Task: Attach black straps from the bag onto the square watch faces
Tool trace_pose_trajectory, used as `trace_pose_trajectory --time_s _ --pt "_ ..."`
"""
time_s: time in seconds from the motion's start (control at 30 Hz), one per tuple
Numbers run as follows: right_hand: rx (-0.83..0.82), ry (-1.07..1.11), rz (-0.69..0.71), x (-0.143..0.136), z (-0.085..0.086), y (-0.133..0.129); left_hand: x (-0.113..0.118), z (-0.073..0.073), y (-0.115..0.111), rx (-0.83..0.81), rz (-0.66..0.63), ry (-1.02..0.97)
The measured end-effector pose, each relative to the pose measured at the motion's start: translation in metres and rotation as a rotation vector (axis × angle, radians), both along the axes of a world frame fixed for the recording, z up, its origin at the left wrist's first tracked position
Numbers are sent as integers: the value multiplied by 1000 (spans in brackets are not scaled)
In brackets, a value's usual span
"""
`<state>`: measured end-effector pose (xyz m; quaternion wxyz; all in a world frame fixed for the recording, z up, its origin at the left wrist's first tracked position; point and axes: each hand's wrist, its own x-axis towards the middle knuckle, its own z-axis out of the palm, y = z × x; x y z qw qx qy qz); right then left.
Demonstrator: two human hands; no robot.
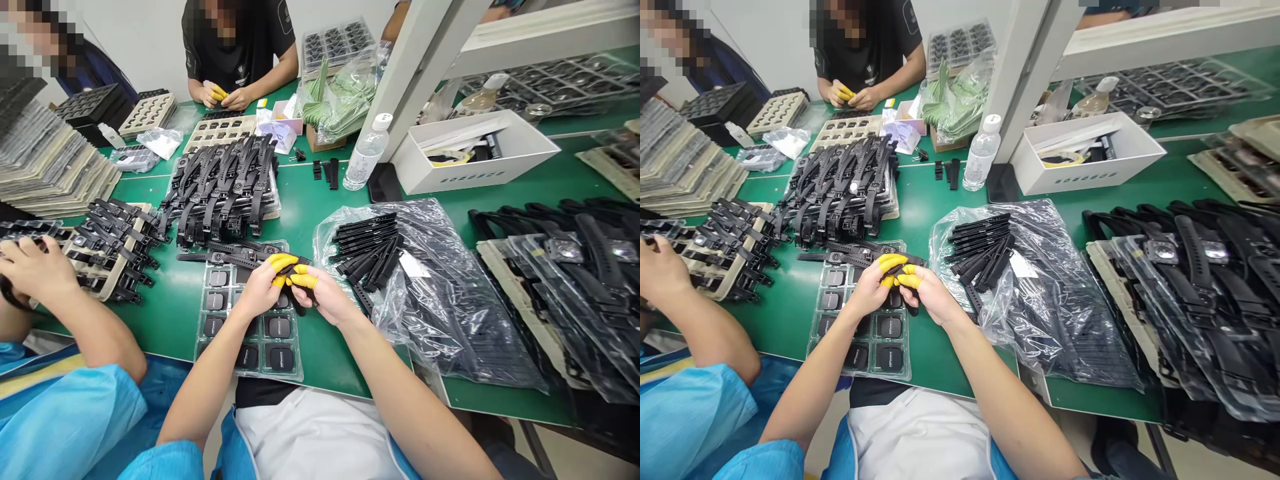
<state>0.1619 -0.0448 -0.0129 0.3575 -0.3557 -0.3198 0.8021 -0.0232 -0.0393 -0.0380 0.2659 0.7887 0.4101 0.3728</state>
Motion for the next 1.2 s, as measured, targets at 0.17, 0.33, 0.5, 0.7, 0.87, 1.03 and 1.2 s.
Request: trace_pose_trajectory --time_s 0.17,0.33,0.5,0.7,0.87,1.03,1.2 --pt "-47 83 12 -1 -2 1 2 -1 -1 41 -11 -10" --pt "-58 122 -13 -2 -5 2 2 1 -3 64 -27 21" --pt "-55 139 -7 -2 -7 2 -2 7 -5 -12 -93 13" --pt "-58 86 5 -2 -10 3 -4 3 -5 43 -55 106" --pt "-67 21 18 -1 -7 3 -5 0 -4 65 -55 237" --pt "-67 22 29 0 -6 3 -4 1 -3 35 -65 194" --pt "-29 -14 17 1 -7 3 -3 5 -5 1 -85 118"
